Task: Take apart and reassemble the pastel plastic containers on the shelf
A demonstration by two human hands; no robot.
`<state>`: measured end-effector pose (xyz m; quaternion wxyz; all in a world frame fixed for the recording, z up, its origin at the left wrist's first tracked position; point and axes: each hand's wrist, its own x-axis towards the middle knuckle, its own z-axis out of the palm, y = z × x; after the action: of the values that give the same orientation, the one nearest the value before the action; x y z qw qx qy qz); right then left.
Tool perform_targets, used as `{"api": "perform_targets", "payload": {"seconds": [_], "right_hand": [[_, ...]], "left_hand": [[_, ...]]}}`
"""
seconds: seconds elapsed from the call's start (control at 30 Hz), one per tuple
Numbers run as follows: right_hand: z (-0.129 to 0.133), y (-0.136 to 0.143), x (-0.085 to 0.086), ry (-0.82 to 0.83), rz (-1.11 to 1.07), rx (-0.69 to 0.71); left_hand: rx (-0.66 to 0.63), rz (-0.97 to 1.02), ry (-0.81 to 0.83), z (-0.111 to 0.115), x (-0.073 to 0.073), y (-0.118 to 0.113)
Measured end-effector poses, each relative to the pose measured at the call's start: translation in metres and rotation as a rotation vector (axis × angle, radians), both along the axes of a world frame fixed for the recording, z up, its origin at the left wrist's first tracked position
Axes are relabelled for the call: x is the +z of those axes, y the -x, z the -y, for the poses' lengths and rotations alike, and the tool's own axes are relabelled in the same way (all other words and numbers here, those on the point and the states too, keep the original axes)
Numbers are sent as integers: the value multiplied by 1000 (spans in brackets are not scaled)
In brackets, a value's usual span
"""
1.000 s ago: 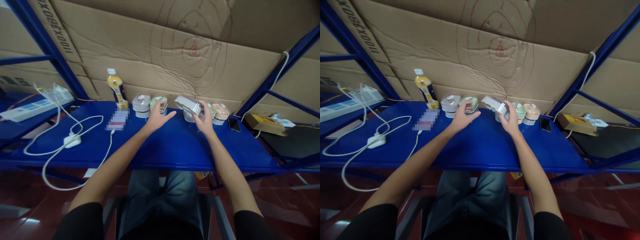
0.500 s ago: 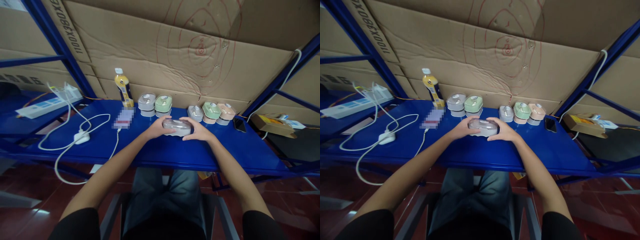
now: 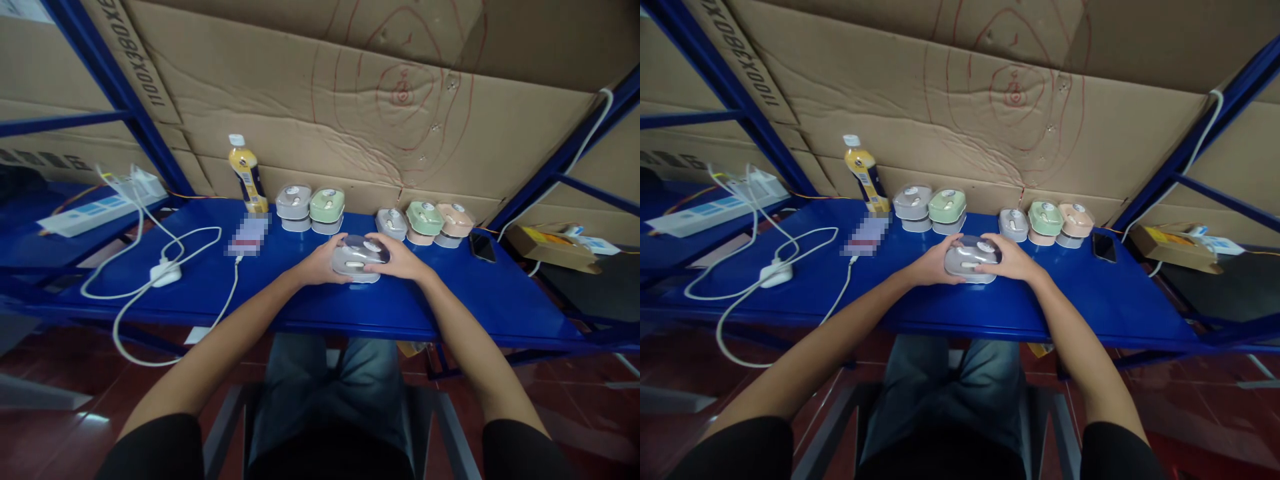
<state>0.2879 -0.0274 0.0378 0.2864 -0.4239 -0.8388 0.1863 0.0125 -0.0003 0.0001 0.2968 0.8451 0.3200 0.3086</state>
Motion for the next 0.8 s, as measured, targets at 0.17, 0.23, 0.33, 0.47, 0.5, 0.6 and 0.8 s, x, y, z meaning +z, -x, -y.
{"api": "perform_targets", "payload": {"seconds": [0.17, 0.23, 0.33, 0.47, 0.5, 0.6, 0.8], "right_hand": [[-6, -35, 2, 66, 5, -139], [-7, -47, 2, 115, -11, -154], [-7, -56, 3, 137, -45, -153], [-8, -58, 4, 128, -90, -115], [-9, -59, 4, 137, -96, -108], [-12, -63, 4, 149, -100, -122], [-20, -74, -1, 166, -89, -181]], "left_hand": [[-32, -96, -157, 5, 6, 5], [-55, -96, -175, 6, 7, 5], [-74, -81, -170, 7, 7, 3], [-41, -41, -130, 4, 9, 3], [-16, -24, -120, 2, 10, 5], [81, 18, -112, -8, 11, 13], [217, -40, -132, -28, 9, 34]]}}
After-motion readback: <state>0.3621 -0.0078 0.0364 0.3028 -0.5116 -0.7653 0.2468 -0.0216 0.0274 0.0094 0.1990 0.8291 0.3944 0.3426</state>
